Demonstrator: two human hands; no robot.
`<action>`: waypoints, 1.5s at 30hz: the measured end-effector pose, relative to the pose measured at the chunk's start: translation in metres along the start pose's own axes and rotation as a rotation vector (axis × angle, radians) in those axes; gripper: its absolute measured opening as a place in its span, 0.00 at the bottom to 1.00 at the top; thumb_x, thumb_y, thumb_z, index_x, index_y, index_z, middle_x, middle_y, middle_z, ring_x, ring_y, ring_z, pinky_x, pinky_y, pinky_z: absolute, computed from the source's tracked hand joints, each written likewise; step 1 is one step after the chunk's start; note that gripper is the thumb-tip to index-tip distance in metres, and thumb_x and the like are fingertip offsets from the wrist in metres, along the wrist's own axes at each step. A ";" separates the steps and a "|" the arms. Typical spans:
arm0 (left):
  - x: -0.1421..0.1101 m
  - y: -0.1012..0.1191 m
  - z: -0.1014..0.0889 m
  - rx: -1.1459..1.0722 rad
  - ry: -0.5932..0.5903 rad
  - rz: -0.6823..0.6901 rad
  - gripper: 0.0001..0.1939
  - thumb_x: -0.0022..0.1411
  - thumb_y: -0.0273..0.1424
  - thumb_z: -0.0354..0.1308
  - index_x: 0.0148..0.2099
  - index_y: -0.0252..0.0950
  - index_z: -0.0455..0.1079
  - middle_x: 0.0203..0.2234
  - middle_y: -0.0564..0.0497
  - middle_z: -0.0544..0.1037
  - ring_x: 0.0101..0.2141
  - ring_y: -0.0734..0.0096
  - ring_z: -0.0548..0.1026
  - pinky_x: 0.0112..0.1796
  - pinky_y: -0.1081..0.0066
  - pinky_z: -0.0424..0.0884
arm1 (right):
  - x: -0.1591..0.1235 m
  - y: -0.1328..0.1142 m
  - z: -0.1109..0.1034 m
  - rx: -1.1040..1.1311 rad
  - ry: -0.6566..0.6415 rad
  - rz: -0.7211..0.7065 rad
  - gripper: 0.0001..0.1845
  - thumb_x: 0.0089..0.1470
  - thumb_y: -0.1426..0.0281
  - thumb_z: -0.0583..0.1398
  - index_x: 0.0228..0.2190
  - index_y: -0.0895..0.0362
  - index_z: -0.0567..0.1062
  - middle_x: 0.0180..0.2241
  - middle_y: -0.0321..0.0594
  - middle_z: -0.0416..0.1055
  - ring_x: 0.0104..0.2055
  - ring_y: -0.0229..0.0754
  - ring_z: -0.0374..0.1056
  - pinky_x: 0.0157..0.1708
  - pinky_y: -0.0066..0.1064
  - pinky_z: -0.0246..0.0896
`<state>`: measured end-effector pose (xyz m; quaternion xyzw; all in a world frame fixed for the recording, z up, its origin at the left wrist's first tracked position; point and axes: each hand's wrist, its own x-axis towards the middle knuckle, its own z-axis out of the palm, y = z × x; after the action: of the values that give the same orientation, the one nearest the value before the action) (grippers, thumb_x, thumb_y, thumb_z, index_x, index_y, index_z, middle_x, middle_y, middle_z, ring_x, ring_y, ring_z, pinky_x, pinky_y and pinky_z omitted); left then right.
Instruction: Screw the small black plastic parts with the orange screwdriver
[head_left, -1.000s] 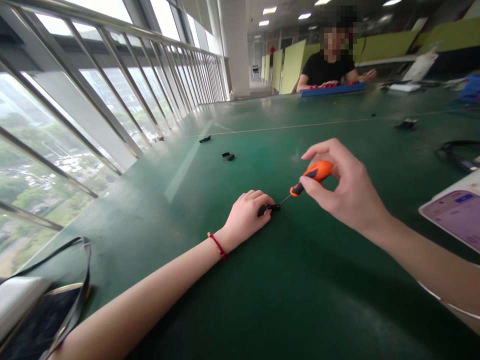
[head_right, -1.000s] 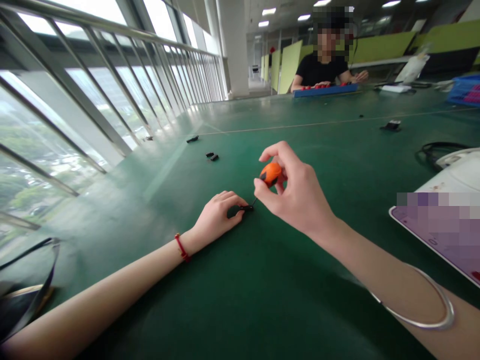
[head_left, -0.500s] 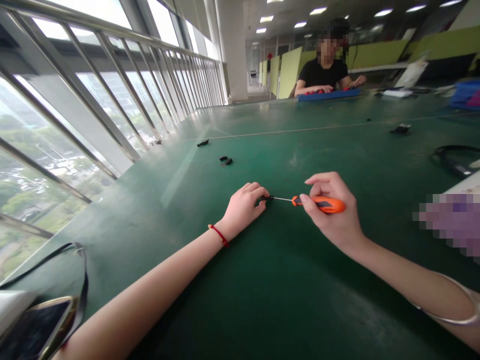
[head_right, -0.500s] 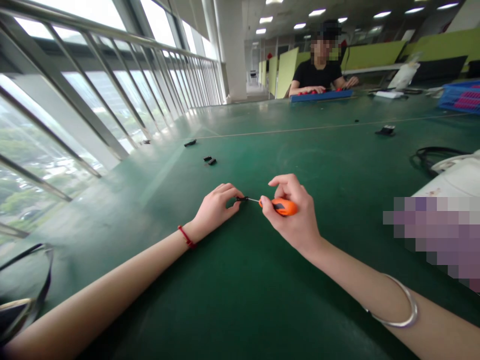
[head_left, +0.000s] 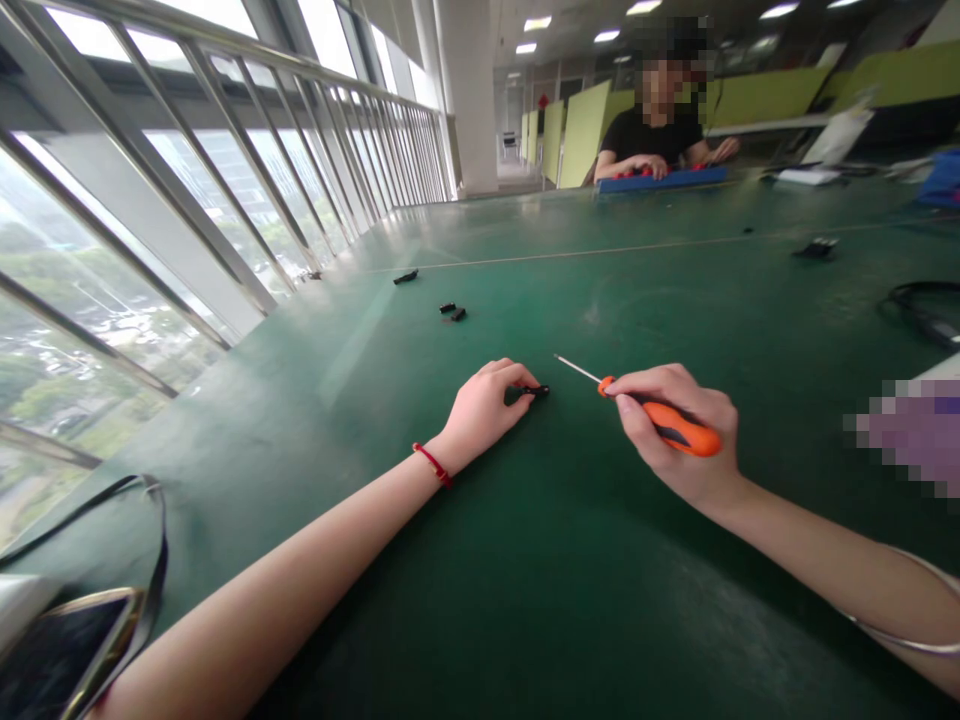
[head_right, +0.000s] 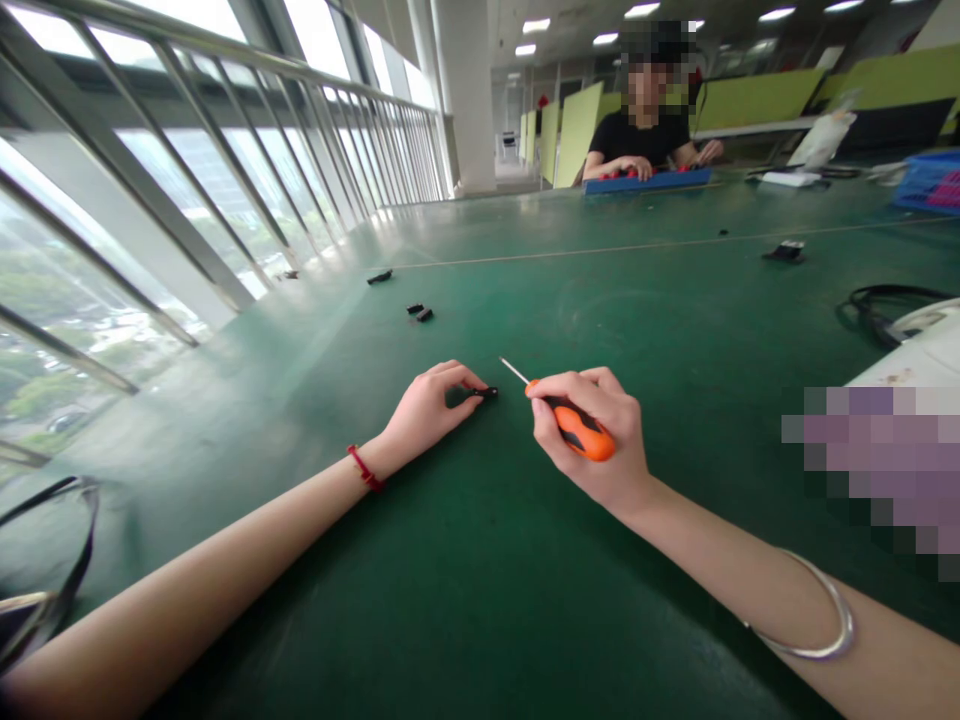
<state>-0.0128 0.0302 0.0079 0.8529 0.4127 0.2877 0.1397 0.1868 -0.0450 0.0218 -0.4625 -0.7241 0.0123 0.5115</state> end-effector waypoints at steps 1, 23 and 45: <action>0.000 0.000 0.000 -0.012 0.001 0.003 0.07 0.57 0.26 0.54 0.37 0.38 0.73 0.36 0.50 0.75 0.39 0.67 0.72 0.43 0.67 0.70 | 0.001 0.002 0.001 -0.025 -0.019 -0.014 0.03 0.52 0.69 0.58 0.29 0.49 0.71 0.28 0.37 0.75 0.30 0.44 0.69 0.34 0.39 0.63; -0.013 0.018 0.008 -0.146 -0.032 0.044 0.04 0.58 0.29 0.57 0.36 0.38 0.72 0.34 0.52 0.76 0.38 0.67 0.72 0.41 0.67 0.68 | 0.000 0.027 0.017 -0.169 -0.467 0.069 0.07 0.53 0.70 0.59 0.36 0.54 0.75 0.34 0.38 0.73 0.33 0.41 0.66 0.37 0.35 0.61; -0.012 0.020 0.007 -0.168 0.000 0.047 0.03 0.57 0.29 0.58 0.35 0.37 0.72 0.34 0.52 0.76 0.38 0.68 0.72 0.41 0.67 0.68 | -0.001 0.028 0.019 -0.111 -0.446 0.061 0.06 0.53 0.69 0.60 0.35 0.55 0.73 0.35 0.37 0.74 0.35 0.40 0.67 0.40 0.35 0.57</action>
<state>-0.0021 0.0083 0.0076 0.8475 0.3672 0.3246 0.2038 0.1912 -0.0205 -0.0017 -0.4974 -0.8045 0.0895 0.3120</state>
